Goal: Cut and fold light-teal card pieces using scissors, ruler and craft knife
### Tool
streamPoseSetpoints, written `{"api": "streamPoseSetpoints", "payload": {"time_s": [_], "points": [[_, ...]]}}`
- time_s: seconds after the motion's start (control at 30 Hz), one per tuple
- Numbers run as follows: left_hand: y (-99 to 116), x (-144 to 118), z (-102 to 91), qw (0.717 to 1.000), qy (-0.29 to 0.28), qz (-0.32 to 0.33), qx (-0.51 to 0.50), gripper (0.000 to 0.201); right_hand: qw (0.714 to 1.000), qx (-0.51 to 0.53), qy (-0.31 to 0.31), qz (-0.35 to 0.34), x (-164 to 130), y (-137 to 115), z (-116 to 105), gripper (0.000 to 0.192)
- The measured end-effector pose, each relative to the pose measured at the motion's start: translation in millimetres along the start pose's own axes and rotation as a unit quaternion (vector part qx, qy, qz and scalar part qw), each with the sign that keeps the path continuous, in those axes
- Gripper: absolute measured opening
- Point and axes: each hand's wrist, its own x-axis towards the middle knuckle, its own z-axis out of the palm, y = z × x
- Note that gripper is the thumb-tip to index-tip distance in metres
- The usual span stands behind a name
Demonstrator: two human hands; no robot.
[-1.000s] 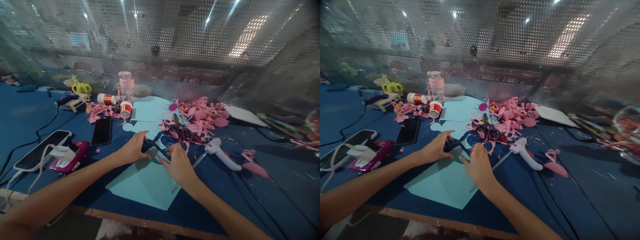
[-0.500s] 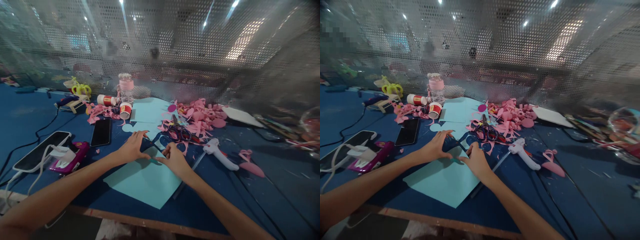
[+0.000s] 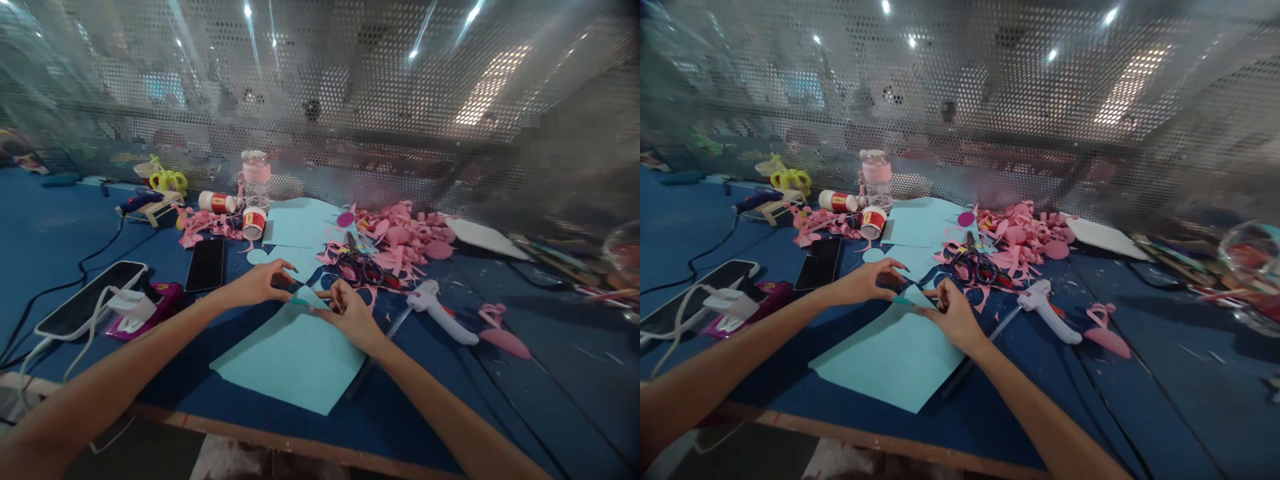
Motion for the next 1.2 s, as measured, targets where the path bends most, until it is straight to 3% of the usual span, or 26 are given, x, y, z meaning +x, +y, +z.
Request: {"api": "streamPoseSetpoints", "payload": {"time_s": [0.13,0.27,0.5,0.97,1.2], "points": [[4.5,1.0,4.0,0.999,-0.03,-0.035,-0.024,0.045,1.0,0.017,-0.017,-0.005,-0.5,-4.3,0.5,0.048],[2.4,0.8,7.6,0.997,-0.004,-0.049,-0.063,0.028,1.0,0.014,-0.022,-0.011,-1.7,-8.8,0.7,0.046],[5.4,-0.5,10.2,0.987,0.015,-0.076,-0.14,0.015,0.999,0.004,-0.037,0.006,-1.0,-10.4,-1.2,0.048],[3.0,-2.3,0.7,0.999,-0.027,-0.038,-0.012,0.033,0.997,-0.035,-0.06,0.012,0.1,-8.5,-4.1,0.048],[10.6,-2.2,7.6,0.996,-0.024,-0.058,-0.07,0.038,0.997,-0.016,-0.073,0.019,1.4,-6.7,-2.3,0.051]]}}
